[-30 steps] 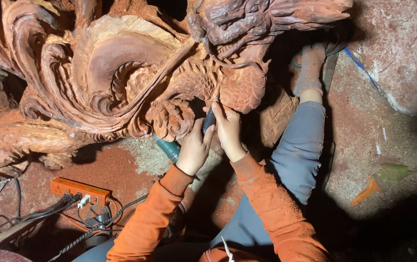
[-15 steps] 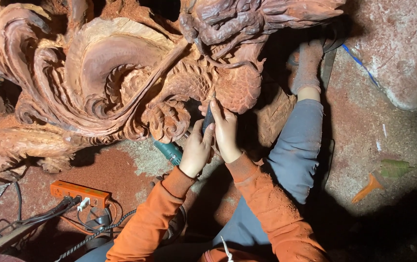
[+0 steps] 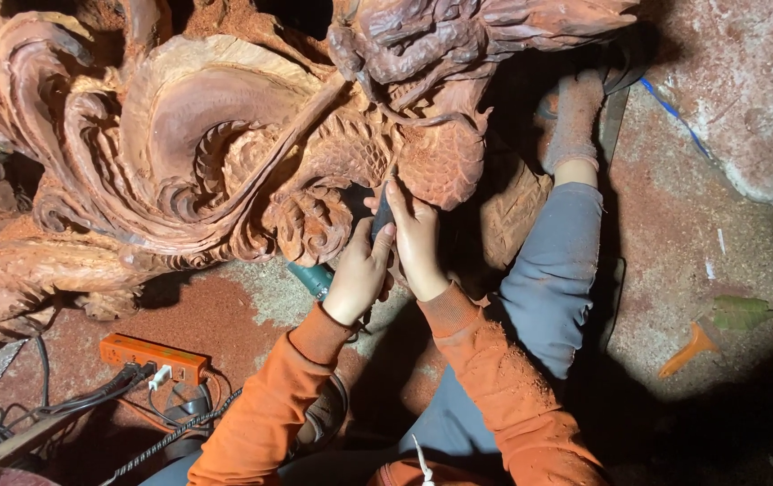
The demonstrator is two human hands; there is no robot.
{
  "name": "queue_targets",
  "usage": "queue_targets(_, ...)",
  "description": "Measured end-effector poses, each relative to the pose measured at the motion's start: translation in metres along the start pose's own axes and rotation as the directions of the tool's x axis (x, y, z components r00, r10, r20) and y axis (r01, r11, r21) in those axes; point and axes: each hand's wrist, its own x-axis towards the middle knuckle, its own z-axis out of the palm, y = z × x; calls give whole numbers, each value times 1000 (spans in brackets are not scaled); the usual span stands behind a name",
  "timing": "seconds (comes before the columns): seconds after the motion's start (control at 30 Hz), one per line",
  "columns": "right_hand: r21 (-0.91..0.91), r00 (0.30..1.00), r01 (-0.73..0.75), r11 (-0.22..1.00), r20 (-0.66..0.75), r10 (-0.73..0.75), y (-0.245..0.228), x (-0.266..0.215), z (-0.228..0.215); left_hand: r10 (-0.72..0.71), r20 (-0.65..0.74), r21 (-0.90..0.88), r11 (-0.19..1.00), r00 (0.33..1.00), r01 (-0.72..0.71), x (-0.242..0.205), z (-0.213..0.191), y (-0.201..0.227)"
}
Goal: Carving and detailing an intricate wooden sculpture using a rotary tool while sitting on the floor.
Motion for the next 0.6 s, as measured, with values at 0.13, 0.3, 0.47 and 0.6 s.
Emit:
queue_targets(0.13, 25, 1000, -11, 1000, -8, 12, 4, 0, -1, -27, 12, 9, 1000, 1000, 27, -1, -4, 1)
queue_targets(0.3, 59, 998, -52, 997, -34, 55, 4, -2, 1, -51, 21, 6, 999, 998, 51, 1, -6, -8)
queue_targets(0.47, 51, 1000, 25, 998, 7, -25, -1, -7, -1, -3, -11, -22, 1000, 1000, 3, -2, 3, -8)
queue_targets(0.6, -15, 993, 56, 998, 102, -54, -6, -8, -5, 42, -39, -235, 971, 998, -50, 9, 10, -16)
